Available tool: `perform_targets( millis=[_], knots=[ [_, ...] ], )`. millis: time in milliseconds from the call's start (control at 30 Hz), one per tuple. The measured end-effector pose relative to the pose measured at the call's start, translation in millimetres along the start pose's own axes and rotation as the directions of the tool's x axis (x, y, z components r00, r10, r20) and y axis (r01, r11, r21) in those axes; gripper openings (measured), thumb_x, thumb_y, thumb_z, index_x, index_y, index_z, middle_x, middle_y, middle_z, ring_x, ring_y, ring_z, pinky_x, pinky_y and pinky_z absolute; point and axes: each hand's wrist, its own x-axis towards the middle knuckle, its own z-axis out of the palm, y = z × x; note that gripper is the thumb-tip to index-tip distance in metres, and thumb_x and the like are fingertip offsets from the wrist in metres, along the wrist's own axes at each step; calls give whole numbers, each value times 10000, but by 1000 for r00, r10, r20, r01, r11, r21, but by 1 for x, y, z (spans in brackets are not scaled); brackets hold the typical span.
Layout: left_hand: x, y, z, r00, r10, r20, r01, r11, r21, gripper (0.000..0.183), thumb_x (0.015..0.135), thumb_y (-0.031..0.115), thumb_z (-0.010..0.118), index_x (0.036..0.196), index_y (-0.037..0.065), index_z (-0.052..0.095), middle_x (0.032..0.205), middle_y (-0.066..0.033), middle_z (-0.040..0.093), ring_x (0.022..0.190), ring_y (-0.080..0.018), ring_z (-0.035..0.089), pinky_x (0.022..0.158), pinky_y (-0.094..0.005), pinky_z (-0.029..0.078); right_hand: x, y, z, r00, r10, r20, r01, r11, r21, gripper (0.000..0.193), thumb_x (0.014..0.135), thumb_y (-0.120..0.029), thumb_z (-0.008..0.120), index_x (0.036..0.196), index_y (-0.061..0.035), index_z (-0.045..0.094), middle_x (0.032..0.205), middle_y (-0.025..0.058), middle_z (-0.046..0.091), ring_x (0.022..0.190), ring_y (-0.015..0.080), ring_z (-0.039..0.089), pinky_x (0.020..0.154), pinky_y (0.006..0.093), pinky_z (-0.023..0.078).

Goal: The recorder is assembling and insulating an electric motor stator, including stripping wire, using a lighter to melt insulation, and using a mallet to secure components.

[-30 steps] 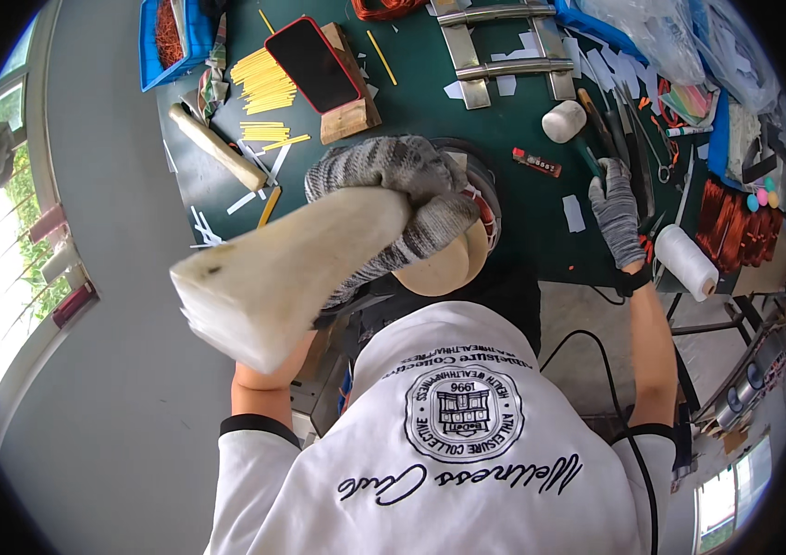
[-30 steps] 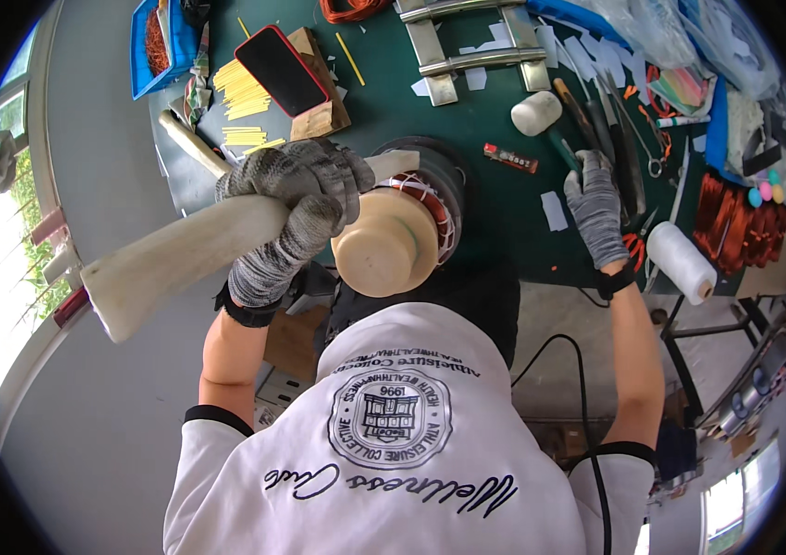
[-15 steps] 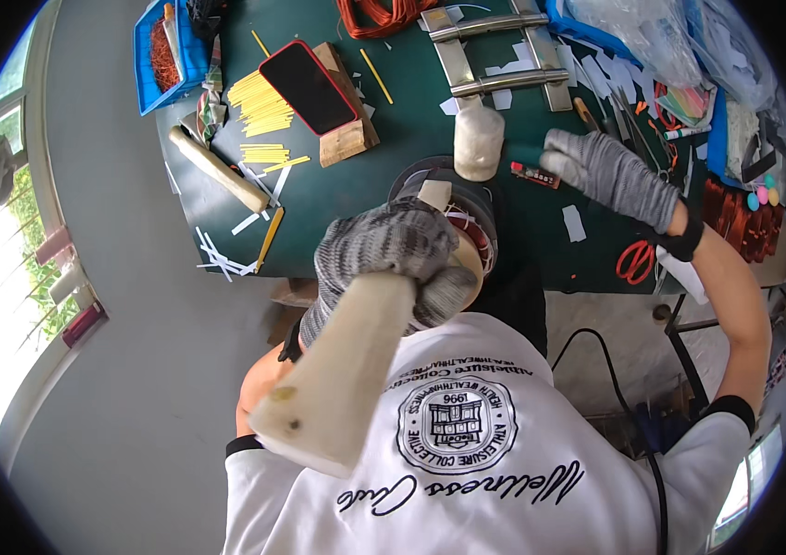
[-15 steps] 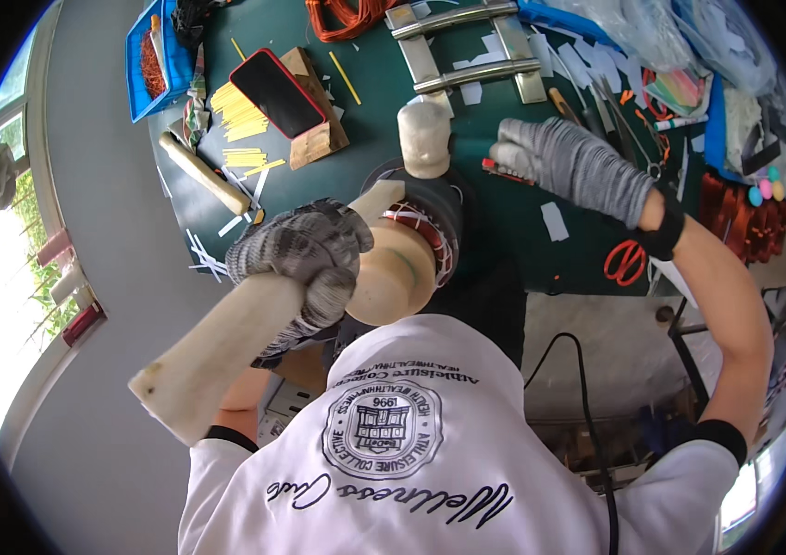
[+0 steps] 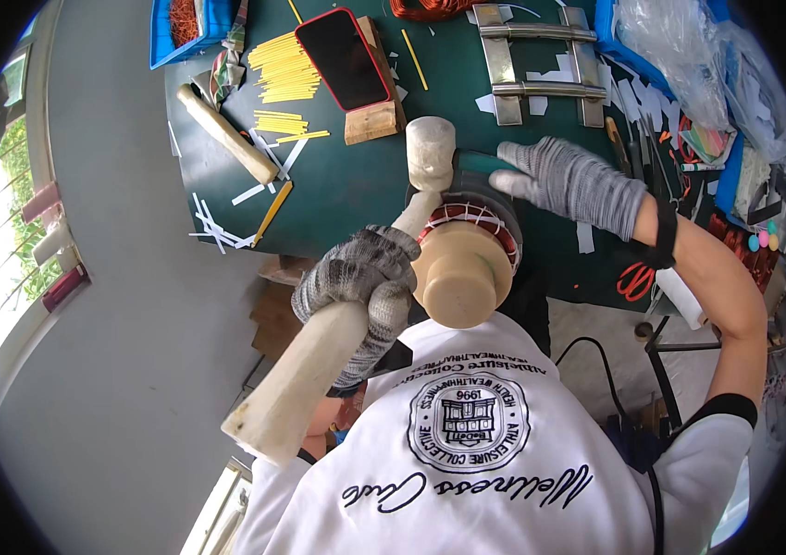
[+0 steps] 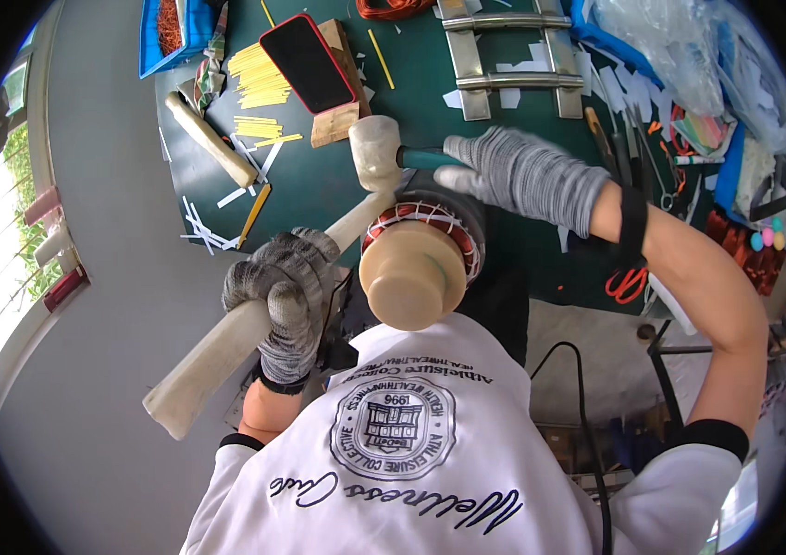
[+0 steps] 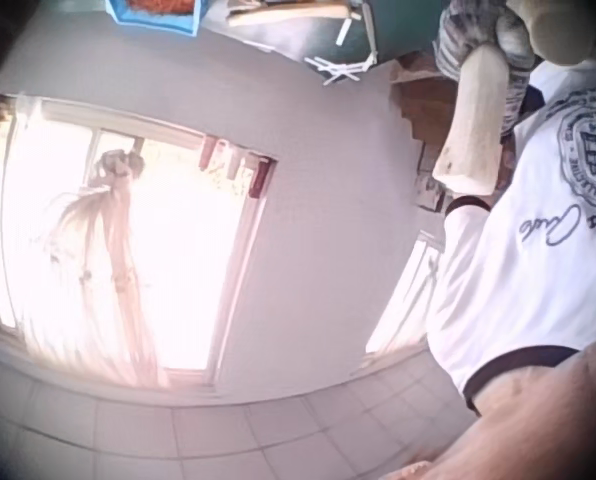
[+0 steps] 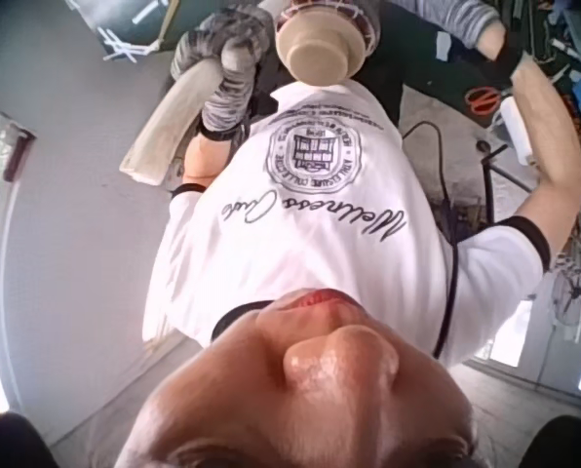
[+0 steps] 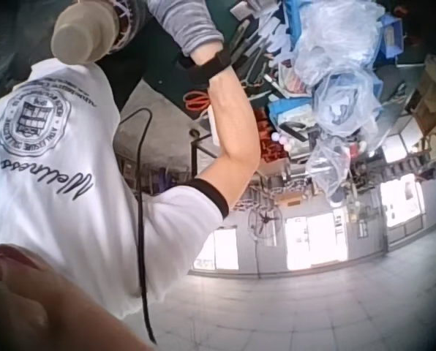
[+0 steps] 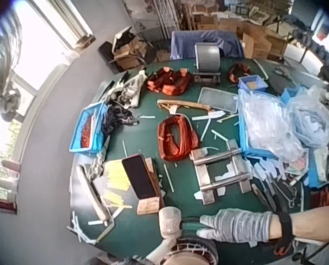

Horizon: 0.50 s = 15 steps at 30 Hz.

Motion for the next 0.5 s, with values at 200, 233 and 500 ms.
perform_targets(
  millis=[200, 233, 500],
  knots=[
    [1, -14, -31, 997, -47, -66, 38, 991, -126, 204, 816, 203, 652, 817, 29, 546, 741, -47, 573, 653, -122, 565, 623, -237, 494, -37, -21, 11, 769, 589, 247, -625, 615, 481, 392, 886, -302, 561, 1138, -6, 506, 816, 149, 635, 724, 262, 638, 653, 333, 505],
    [3, -17, -33, 958, -251, -140, 244, 967, -67, 162, 818, 158, 649, 819, 14, 575, 730, -58, 600, 634, -113, 569, 605, -217, 492, -48, -35, 12, 609, 698, 376, -745, 342, 573, 344, 895, -250, 552, 1129, -3, 502, 779, 114, 635, 695, 209, 645, 596, 302, 507],
    [11, -99, -11, 702, -665, 256, 568, 739, 362, 202, 843, 123, 642, 985, -19, 666, 718, -5, 626, 600, -49, 536, 554, -221, 461, -78, -102, 86, 604, 797, -16, -401, 321, 858, 432, 888, -287, 601, 1140, 49, 498, 820, 64, 571, 706, 145, 504, 638, 301, 442]
  ],
)
